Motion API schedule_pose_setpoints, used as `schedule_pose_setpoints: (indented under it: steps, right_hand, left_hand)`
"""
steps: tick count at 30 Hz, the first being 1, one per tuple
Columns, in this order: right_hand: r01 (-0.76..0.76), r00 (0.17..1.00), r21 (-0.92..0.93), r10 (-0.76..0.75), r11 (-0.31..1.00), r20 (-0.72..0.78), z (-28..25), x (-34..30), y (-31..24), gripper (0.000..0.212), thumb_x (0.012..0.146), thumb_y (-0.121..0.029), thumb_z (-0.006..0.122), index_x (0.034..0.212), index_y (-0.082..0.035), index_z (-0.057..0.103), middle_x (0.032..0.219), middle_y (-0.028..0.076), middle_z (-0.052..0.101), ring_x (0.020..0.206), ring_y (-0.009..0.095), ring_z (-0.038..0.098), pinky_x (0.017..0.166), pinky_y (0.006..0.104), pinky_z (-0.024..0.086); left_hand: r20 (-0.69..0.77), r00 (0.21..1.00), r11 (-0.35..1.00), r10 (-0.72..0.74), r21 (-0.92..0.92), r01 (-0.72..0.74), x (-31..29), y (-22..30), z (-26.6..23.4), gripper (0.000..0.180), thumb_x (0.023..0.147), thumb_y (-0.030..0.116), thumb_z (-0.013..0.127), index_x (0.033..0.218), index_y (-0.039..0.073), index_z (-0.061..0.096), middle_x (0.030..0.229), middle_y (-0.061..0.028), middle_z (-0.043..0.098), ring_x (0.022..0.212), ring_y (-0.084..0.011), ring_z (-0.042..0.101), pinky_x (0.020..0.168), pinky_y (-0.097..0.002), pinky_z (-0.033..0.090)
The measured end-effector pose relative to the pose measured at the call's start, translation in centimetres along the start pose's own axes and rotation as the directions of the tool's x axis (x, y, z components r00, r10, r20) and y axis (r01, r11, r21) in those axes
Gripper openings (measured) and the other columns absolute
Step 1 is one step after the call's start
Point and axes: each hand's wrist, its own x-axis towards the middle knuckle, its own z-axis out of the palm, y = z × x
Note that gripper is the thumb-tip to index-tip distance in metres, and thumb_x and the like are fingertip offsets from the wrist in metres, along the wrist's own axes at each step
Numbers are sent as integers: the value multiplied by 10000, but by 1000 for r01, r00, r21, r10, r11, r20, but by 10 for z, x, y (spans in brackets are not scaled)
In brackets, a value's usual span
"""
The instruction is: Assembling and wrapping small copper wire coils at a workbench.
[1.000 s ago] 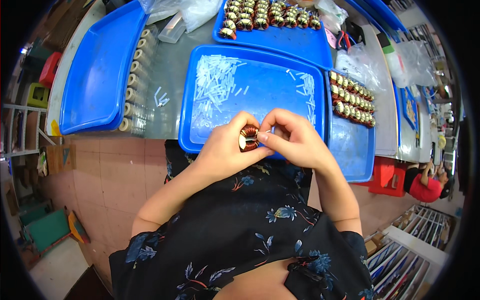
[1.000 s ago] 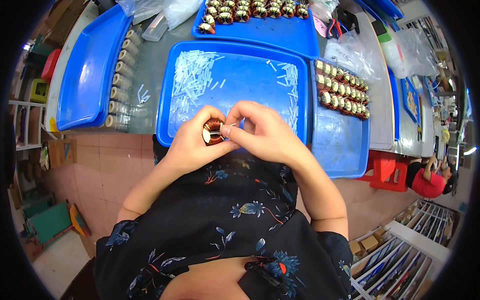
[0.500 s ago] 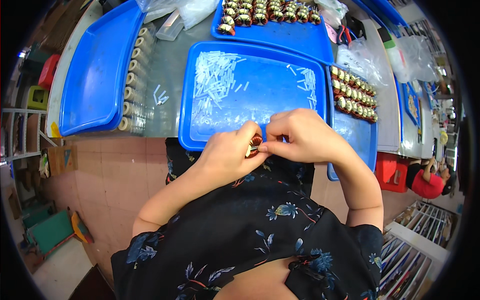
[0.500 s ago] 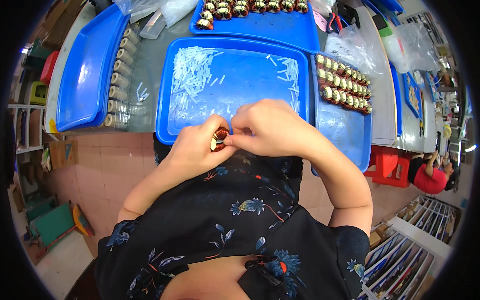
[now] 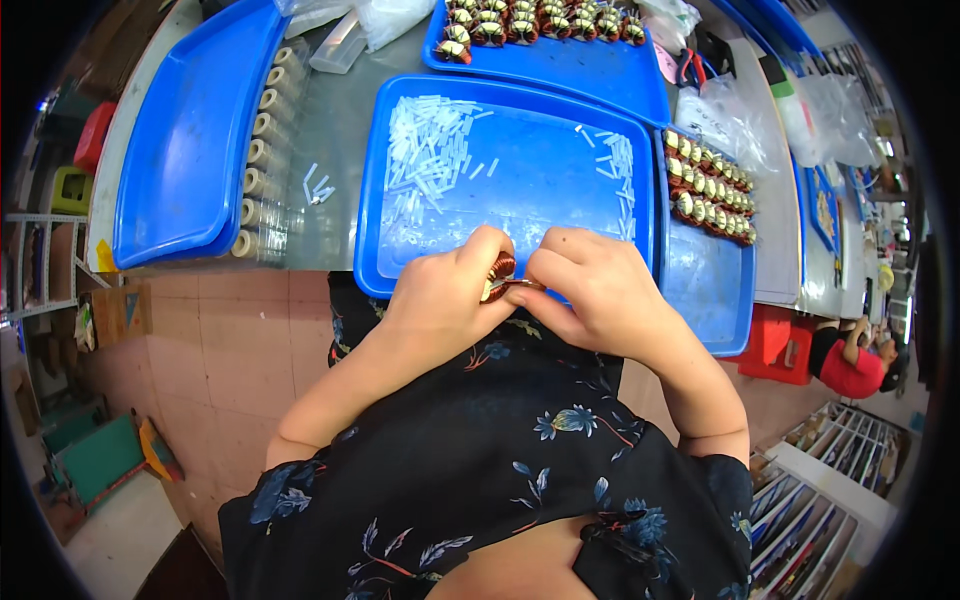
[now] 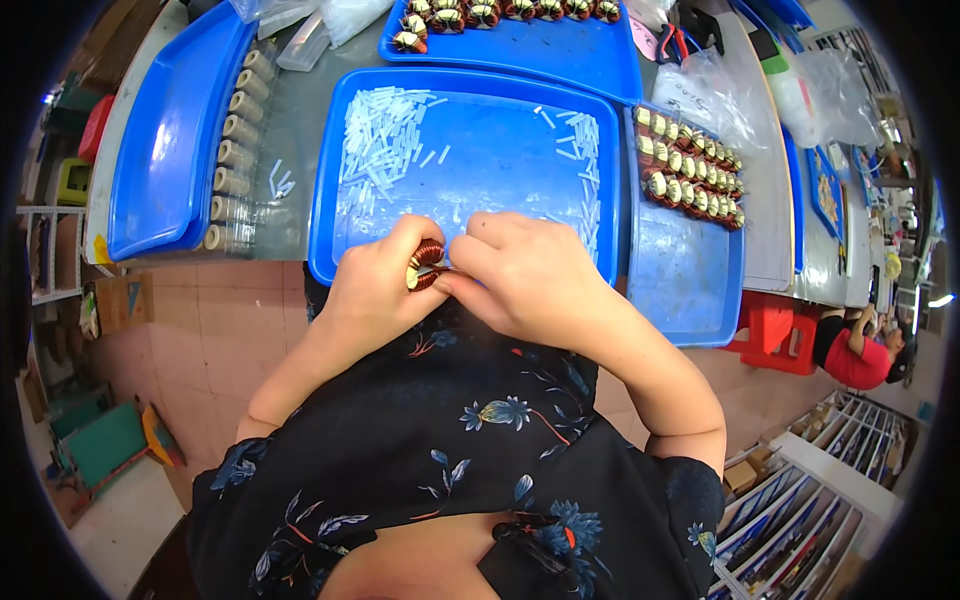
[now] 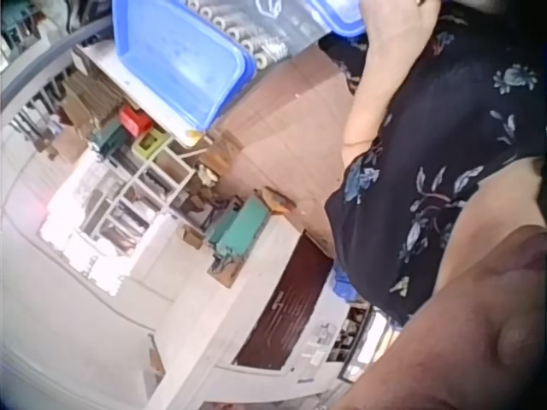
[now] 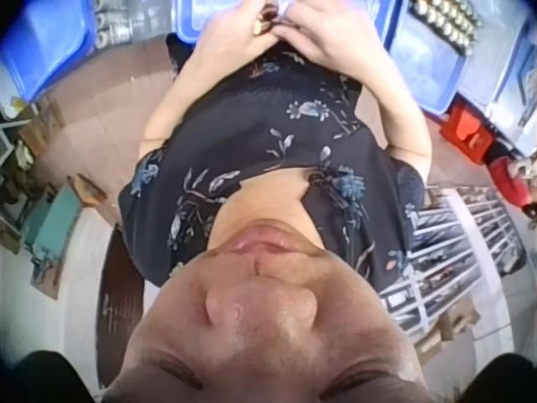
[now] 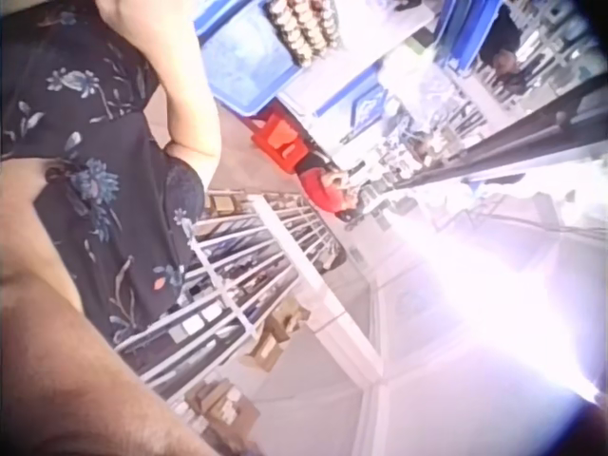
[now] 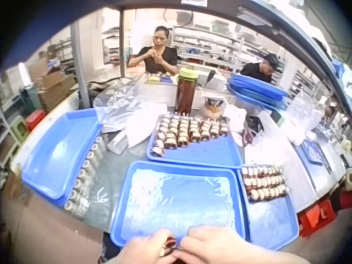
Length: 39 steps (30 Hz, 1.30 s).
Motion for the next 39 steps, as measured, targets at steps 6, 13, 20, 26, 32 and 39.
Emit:
schedule_pose_setpoints:
  steps: [6, 13, 20, 26, 32, 39]
  right_hand:
    - [143, 990, -133, -142, 981, 23, -6, -2, 1, 163, 774, -207, 702, 774, -108, 573, 759, 30, 551, 683, 238, 609, 560, 370, 493]
    - [216, 976, -85, -215, 973, 27, -1, 0, -1, 166, 697, -199, 715, 746, -112, 583, 712, 23, 535, 645, 222, 591, 567, 357, 492]
    - [122, 990, -53, -125, 991, -60, -2, 2, -5, 174, 752, -143, 729, 710, -90, 568, 703, 47, 534, 623, 249, 576, 549, 366, 469]
    - [55, 991, 199, -29, 979, -130, -7, 0, -4, 82, 794, -101, 727, 802, -85, 646, 779, 64, 612, 722, 277, 618, 605, 364, 495]
    - [-61, 982, 336, 116, 940, -146, 2, 2, 5, 114, 739, 6, 733, 830, -39, 682, 816, 99, 666, 766, 283, 648, 682, 354, 507]
    - [136, 950, 190, -74, 972, -304, 8, -1, -5, 185, 675, -10, 748, 833, -73, 676, 782, 70, 632, 684, 246, 642, 581, 328, 518]
  left_hand:
    - [82, 996, 991, -19, -128, 30, -1, 1, -1, 315, 804, 188, 743, 1009, 51, 547, 786, -163, 685, 727, -383, 677, 601, -447, 524]
    - [238, 965, 971, -113, -180, 159, -2, 9, -5, 306, 788, 151, 719, 1007, 17, 552, 773, -200, 672, 740, -412, 663, 644, -461, 518]
    - [219, 965, 943, -146, -265, 203, -3, 3, -8, 349, 779, 190, 759, 992, 2, 556, 786, -202, 674, 743, -386, 675, 654, -431, 527]
    - [401, 897, 781, -188, -492, 384, -2, 0, -13, 412, 790, 283, 808, 1008, 10, 589, 829, -110, 677, 691, -182, 654, 634, -330, 525]
    - [534, 778, 585, -331, -531, 613, 0, 5, -12, 397, 804, 252, 811, 1029, 6, 595, 874, -70, 661, 689, -97, 609, 552, -261, 498]
    - [459, 810, 658, -364, -490, 573, -6, 7, -13, 324, 798, 148, 797, 1012, 27, 587, 866, -51, 672, 784, -83, 614, 700, -278, 509]
